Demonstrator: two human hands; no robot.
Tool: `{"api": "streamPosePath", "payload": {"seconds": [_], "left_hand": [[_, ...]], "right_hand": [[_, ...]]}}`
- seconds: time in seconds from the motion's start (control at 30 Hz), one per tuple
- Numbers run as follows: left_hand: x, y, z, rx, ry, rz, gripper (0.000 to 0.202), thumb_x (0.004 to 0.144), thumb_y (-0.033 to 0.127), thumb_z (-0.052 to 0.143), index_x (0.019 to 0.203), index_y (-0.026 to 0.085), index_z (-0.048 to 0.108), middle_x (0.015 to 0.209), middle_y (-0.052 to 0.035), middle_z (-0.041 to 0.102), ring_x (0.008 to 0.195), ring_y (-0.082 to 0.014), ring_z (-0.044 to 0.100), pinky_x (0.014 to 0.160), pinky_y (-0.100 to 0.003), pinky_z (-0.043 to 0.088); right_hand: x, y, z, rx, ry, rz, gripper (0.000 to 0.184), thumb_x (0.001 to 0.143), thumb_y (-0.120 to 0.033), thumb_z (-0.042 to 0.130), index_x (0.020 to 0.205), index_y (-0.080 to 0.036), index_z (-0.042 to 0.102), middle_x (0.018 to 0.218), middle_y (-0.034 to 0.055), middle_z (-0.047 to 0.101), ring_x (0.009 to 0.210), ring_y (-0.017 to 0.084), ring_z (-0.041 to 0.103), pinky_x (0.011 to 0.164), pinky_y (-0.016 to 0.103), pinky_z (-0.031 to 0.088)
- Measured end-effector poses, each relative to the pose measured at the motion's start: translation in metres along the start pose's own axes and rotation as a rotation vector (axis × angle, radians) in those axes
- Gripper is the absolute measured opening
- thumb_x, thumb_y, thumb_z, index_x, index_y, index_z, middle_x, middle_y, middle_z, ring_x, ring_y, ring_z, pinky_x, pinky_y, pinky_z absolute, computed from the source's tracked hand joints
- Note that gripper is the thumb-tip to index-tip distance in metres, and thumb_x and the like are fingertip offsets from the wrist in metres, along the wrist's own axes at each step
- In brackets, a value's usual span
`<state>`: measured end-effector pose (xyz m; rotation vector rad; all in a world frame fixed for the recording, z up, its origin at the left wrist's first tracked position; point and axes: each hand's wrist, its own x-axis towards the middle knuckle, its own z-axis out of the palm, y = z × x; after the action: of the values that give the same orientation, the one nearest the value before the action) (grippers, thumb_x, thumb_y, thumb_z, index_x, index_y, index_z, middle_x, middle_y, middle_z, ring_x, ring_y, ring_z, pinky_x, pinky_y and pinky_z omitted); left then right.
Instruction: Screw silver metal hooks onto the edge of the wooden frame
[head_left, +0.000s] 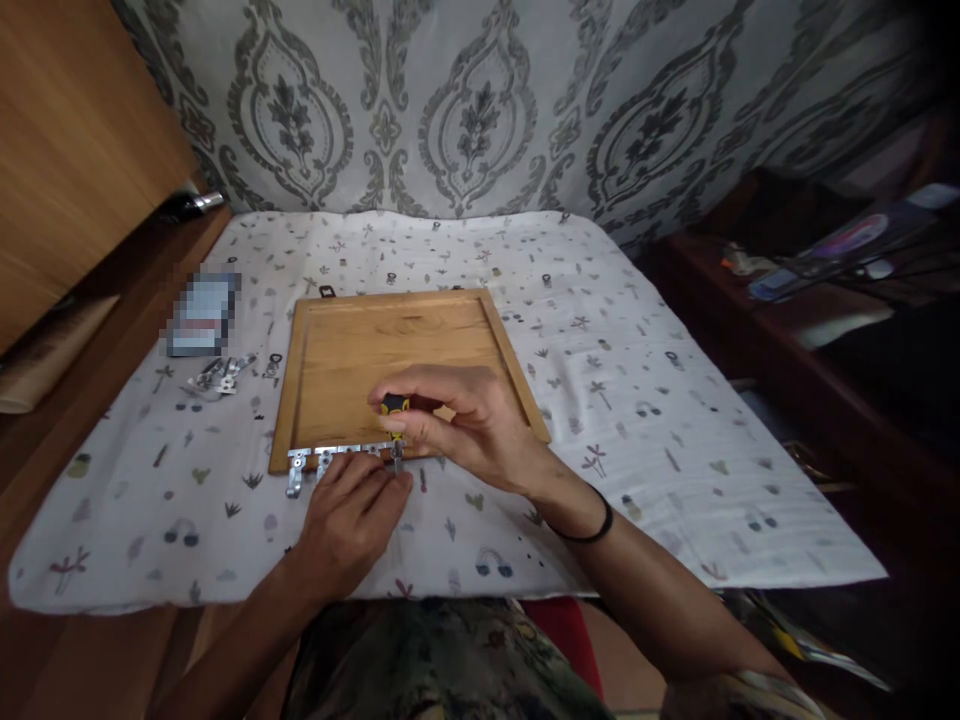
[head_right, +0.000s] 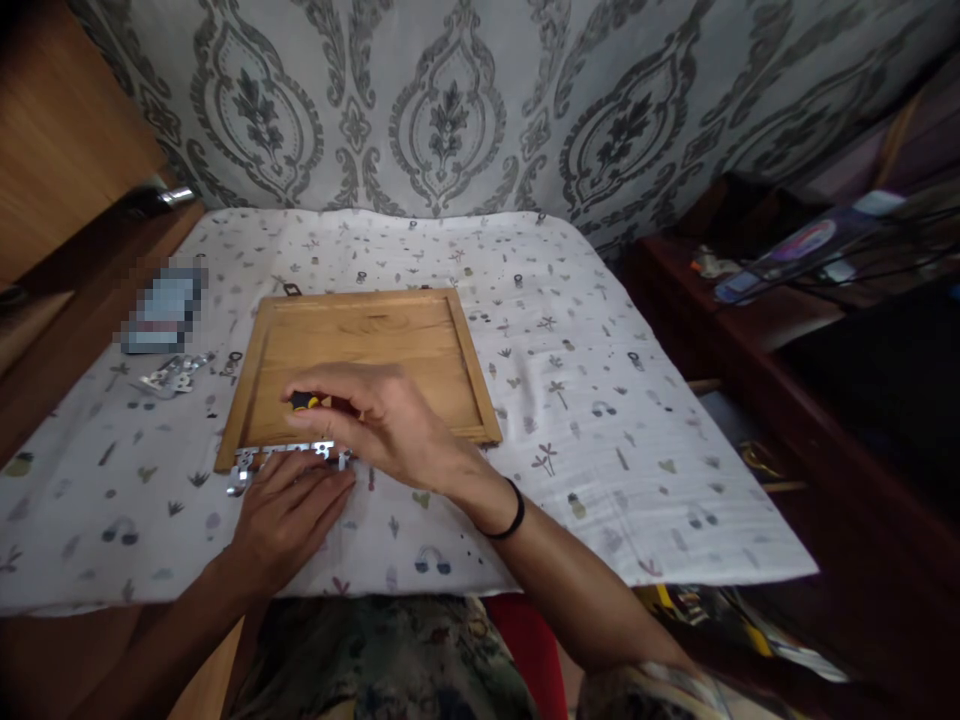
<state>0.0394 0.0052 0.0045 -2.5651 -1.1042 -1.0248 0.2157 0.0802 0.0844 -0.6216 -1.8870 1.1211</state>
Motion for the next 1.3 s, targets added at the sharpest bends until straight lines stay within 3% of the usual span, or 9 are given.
{"api": "streamPosePath", "payload": {"seconds": [0.1,0.2,0.43,0.6,0.83,0.93,1.13,1.3], "left_hand": [[0.0,0.0,0.001,0.005,0.008,0.001,0.011,0.096,0.009,0.057,0.1,0.013,0.067,0.08,-0.0062,0.073,0.084,-0.0229,0.062,0.08,-0.038,0.045],[0.001,0.0,0.0,0.007,0.02,0.006,0.011,0.096,0.009,0.058,0.099,0.013,0.067,0.08,-0.0058,0.073,0.083,-0.0226,0.062,0.078,-0.037,0.045],[0.003,0.001,-0.001,0.009,0.021,0.011,0.01,0.096,0.007,0.057,0.096,0.011,0.067,0.078,-0.0059,0.072,0.083,-0.0224,0.061,0.081,-0.037,0.044],[0.002,0.0,0.0,0.006,0.016,0.006,0.01,0.096,0.008,0.058,0.096,0.012,0.067,0.076,-0.0051,0.071,0.081,-0.0221,0.061,0.079,-0.037,0.044],[0.002,0.0,-0.001,-0.004,0.015,0.008,0.01,0.096,0.008,0.057,0.097,0.012,0.066,0.078,-0.0057,0.071,0.081,-0.0222,0.06,0.079,-0.037,0.044],[0.002,0.0,-0.001,-0.001,0.018,0.011,0.01,0.096,0.007,0.057,0.097,0.012,0.066,0.078,-0.0056,0.071,0.082,-0.0225,0.06,0.08,-0.037,0.045],[0.0,-0.001,0.002,-0.013,0.002,0.007,0.008,0.095,0.008,0.059,0.099,0.011,0.066,0.079,-0.0058,0.071,0.084,-0.0233,0.059,0.08,-0.038,0.044],[0.001,0.0,0.001,-0.022,0.012,0.008,0.009,0.096,0.008,0.058,0.098,0.011,0.065,0.077,-0.0051,0.07,0.082,-0.0226,0.059,0.079,-0.037,0.044]], "right_hand": [[0.002,0.002,0.005,-0.124,0.068,-0.122,0.023,0.094,-0.042,0.07,0.091,-0.019,0.069,0.081,-0.0001,0.066,0.067,0.011,0.058,0.062,0.023,0.05],[0.002,0.001,0.006,-0.168,0.096,-0.12,0.026,0.094,-0.044,0.069,0.087,-0.019,0.066,0.074,-0.0022,0.06,0.061,0.01,0.052,0.058,0.023,0.047],[0.002,-0.005,-0.006,-0.053,-0.081,-0.024,0.022,0.099,-0.028,0.062,0.118,-0.017,0.068,0.104,0.0052,0.072,0.081,0.012,0.062,0.069,0.023,0.051],[0.002,-0.004,-0.006,-0.012,-0.043,0.028,0.018,0.098,-0.027,0.065,0.109,-0.015,0.071,0.101,0.0045,0.074,0.081,0.012,0.064,0.068,0.021,0.05],[0.004,0.002,0.001,-0.121,0.093,-0.089,0.024,0.093,-0.04,0.071,0.091,-0.016,0.069,0.08,-0.0007,0.065,0.062,0.008,0.051,0.058,0.021,0.043],[0.004,0.0,-0.001,-0.089,0.067,-0.05,0.024,0.093,-0.039,0.071,0.088,-0.016,0.067,0.078,-0.0008,0.063,0.066,0.009,0.053,0.061,0.022,0.045],[0.003,-0.005,-0.012,-0.007,-0.109,0.002,0.02,0.098,-0.026,0.064,0.114,-0.016,0.07,0.104,0.0046,0.072,0.084,0.012,0.064,0.072,0.024,0.05],[0.004,-0.005,-0.01,-0.007,-0.052,0.026,0.025,0.093,-0.04,0.071,0.098,-0.015,0.073,0.094,0.0034,0.073,0.074,0.011,0.062,0.065,0.023,0.049]]}}
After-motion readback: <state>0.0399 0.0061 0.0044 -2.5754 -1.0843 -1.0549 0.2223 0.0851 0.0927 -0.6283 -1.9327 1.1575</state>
